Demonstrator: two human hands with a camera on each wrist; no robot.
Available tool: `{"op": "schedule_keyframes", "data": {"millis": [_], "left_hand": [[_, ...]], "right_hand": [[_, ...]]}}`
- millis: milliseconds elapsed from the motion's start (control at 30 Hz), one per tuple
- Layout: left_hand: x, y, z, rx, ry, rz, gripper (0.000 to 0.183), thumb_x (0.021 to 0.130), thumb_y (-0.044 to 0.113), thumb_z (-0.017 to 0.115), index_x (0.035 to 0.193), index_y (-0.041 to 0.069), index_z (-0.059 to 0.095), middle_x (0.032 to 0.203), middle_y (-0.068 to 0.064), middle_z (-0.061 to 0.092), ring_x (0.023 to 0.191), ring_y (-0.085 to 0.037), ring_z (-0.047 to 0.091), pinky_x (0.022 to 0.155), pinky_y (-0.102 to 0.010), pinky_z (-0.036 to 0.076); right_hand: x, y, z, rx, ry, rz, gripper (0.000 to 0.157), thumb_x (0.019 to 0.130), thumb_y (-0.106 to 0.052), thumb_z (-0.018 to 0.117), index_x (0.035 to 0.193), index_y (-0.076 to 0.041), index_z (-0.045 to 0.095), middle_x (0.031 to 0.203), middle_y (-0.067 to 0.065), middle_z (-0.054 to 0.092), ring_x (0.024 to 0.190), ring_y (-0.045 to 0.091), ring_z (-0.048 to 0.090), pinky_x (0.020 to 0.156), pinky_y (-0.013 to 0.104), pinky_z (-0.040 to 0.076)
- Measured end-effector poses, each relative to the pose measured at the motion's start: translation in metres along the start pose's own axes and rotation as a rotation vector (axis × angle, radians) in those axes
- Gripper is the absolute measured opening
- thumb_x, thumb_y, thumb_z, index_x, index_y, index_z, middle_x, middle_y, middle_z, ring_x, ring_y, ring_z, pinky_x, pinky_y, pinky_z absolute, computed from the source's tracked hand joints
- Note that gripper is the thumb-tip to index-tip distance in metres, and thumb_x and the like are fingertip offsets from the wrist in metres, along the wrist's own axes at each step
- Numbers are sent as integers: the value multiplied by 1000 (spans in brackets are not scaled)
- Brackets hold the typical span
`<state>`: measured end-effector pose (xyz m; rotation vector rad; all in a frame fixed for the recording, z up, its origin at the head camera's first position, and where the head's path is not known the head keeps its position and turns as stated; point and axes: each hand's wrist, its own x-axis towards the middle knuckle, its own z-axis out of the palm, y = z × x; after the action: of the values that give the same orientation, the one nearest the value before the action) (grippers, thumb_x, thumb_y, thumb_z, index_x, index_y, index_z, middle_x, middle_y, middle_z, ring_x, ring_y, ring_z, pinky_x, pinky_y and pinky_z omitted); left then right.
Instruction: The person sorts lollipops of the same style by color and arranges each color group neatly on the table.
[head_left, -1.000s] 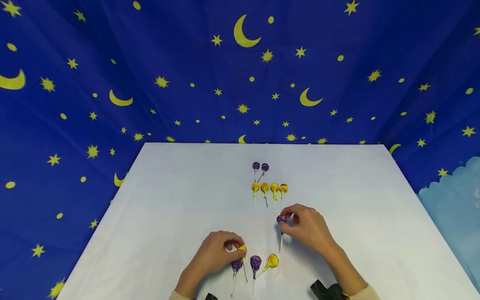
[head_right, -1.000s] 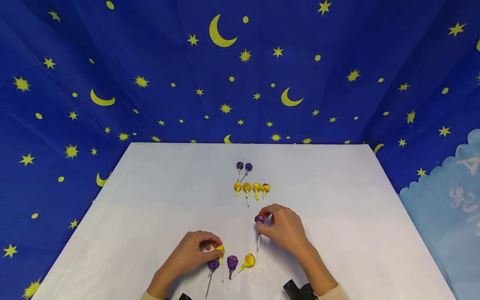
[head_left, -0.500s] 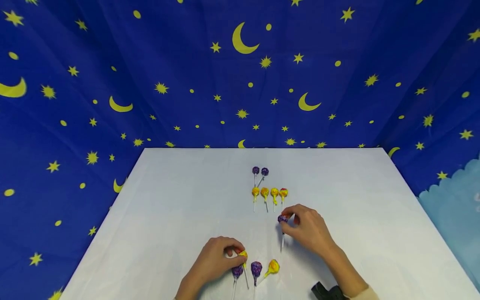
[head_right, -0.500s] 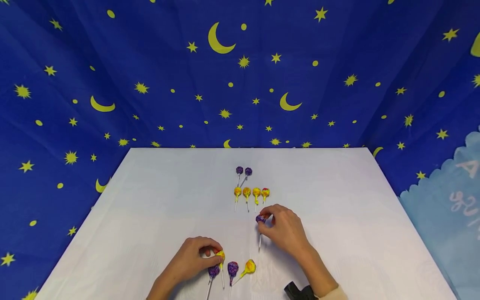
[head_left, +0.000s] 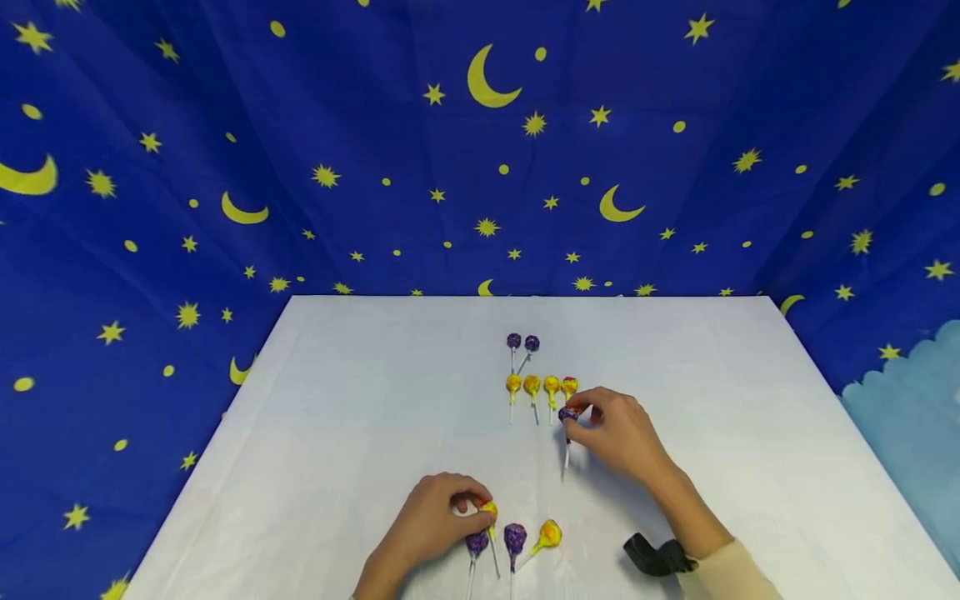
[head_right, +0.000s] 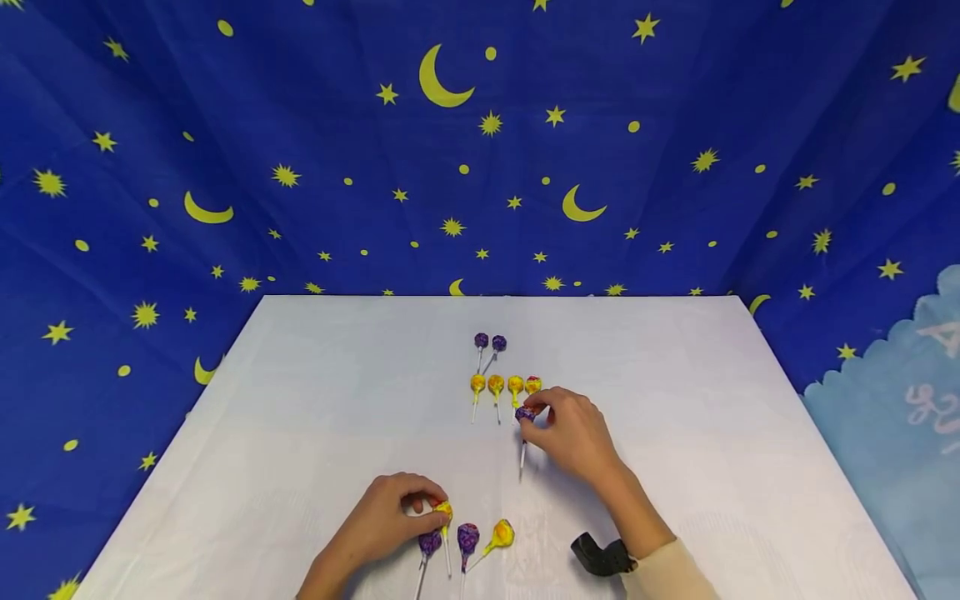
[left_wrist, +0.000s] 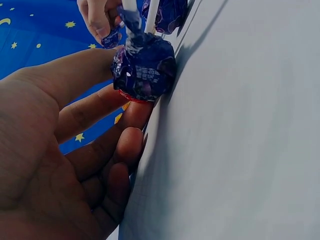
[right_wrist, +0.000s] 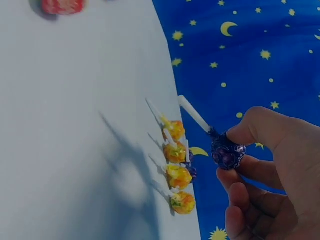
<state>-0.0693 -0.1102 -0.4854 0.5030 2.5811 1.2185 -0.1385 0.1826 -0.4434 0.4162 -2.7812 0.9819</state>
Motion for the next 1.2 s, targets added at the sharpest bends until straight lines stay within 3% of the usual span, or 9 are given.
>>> {"op": "schedule_keyframes", "data": {"millis": [533, 967, 1200], "left_hand": [[2, 1, -2, 0, 13, 5, 17, 81, 44, 75, 91, 30, 72, 79, 18, 60, 68, -4, 53, 64, -26, 43], [-3, 1, 1, 4, 7, -20, 18, 81, 45, 75, 91, 31, 73, 75, 18, 58, 67, -4, 51, 64, -27, 41], [0, 1, 1, -2, 16, -14, 19, 80, 45, 75, 91, 30, 73, 76, 17, 59, 68, -4, 52, 65, -27, 41]], "right_hand": [[44, 7, -7, 3, -70, -11, 19, 81, -26, 72, 96, -15, 74, 81, -6, 63, 64, 12, 52, 55, 32, 41], [63, 18, -3, 31, -123, 43, 19, 84, -26, 70, 99, -15, 74, 88, -5, 65, 68, 13, 54, 56, 33, 42], [80, 21, -3, 25, -104, 50, 21, 86, -26, 69, 101, -12, 73, 90, -2, 66, 72, 15, 54, 59, 33, 43]]}}
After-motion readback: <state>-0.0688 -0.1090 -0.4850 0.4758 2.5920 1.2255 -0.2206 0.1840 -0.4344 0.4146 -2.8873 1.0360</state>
